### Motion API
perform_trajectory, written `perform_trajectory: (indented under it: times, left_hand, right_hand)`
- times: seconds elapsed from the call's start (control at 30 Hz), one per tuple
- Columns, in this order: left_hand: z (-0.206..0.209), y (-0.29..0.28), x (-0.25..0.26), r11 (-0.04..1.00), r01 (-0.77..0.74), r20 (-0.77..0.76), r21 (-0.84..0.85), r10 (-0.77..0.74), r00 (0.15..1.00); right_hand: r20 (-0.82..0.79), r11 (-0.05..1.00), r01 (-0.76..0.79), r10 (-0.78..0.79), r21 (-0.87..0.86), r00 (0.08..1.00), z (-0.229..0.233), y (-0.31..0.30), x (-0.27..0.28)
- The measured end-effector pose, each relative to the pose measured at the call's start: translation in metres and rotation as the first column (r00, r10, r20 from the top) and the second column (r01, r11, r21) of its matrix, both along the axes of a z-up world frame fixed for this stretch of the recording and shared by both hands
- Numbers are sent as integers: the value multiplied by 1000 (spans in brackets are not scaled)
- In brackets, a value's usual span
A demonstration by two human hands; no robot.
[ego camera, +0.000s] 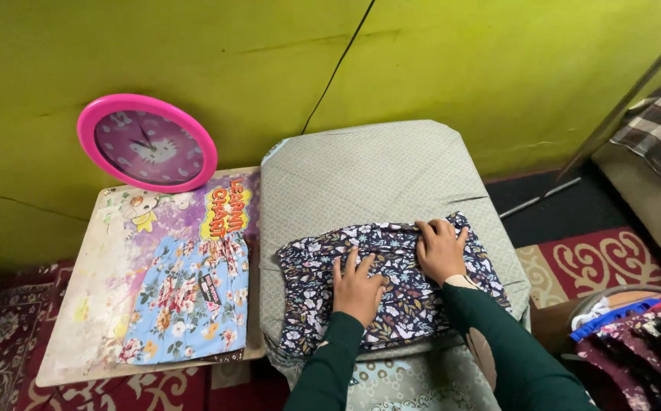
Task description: Folding a floral patterned piece of clothing on a cushioned surface.
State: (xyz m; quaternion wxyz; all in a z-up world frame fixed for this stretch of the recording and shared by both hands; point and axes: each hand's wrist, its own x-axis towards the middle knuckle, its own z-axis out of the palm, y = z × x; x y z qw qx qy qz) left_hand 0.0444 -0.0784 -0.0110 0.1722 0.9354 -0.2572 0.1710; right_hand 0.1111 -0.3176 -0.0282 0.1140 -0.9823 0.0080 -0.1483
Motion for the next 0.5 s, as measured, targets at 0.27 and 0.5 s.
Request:
perform_trajectory:
  times: [0.27,0.5]
  left_hand:
    - [-2,-4,-6,997,77,35,-19,-77,996]
    - [-98,-3,8,991,131,179,16,-131,975]
  right_hand:
    - [21,1000,0,0,-8,1000,2,1,1]
    - [31,1000,2,-2,-20,1000,-2,0,0]
